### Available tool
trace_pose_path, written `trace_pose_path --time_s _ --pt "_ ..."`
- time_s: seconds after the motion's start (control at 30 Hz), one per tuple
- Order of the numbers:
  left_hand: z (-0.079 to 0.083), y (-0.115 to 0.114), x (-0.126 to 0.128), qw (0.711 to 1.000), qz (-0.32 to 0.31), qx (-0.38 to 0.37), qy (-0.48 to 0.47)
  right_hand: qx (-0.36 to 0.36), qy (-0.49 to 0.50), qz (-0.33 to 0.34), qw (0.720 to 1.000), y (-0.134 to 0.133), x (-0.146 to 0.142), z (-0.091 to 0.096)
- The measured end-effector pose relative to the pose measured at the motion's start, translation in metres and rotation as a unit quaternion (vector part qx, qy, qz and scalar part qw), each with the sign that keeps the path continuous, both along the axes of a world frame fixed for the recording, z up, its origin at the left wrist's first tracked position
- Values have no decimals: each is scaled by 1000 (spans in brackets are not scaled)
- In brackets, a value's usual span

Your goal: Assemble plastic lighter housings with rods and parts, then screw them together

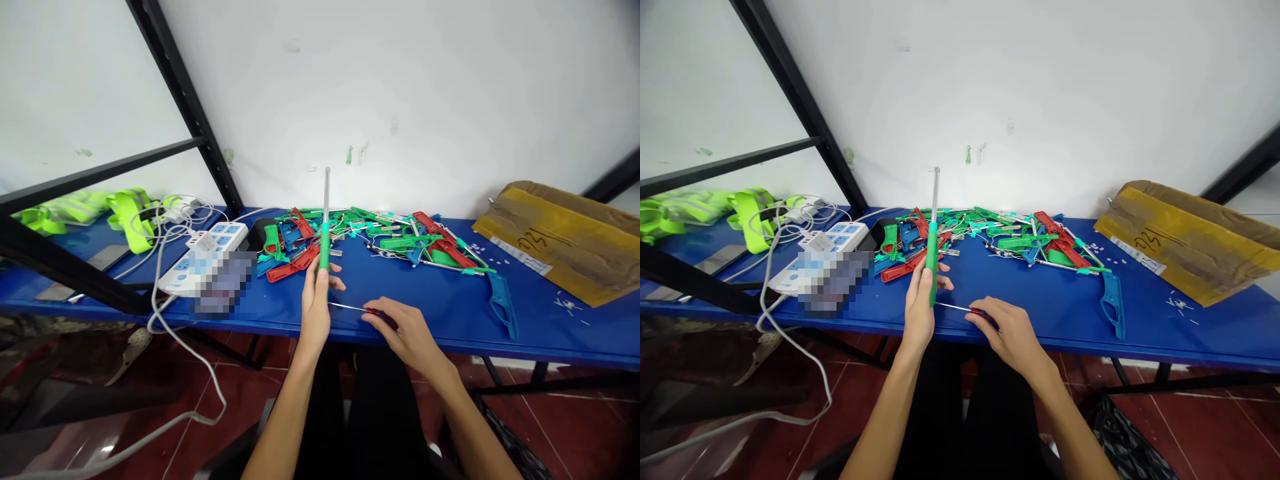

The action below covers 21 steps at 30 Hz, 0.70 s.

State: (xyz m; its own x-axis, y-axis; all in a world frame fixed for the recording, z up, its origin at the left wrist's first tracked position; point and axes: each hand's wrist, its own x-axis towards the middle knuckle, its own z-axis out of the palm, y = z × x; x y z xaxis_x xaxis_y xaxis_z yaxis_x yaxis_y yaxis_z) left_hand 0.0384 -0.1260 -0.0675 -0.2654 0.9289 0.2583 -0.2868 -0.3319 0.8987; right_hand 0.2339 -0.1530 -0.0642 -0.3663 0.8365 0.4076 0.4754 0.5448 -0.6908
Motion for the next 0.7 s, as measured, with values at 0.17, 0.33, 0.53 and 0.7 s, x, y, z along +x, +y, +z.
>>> trace_pose_path --time_s 0.17,0.33,0.53,0.7 --pt "2 3 -4 999 -41 -24 -11 -29 -12 27 999 -3 -7 5" --pt "6 -4 -5 998 -56 7 1 -203 92 9 975 -10 -17 15" --pt "4 -6 -6 994 -106 21 -9 -223 105 -34 969 -12 -13 20" --pt "5 3 -3 994 -35 -18 -98 -139 49 -95 984 4 30 19"
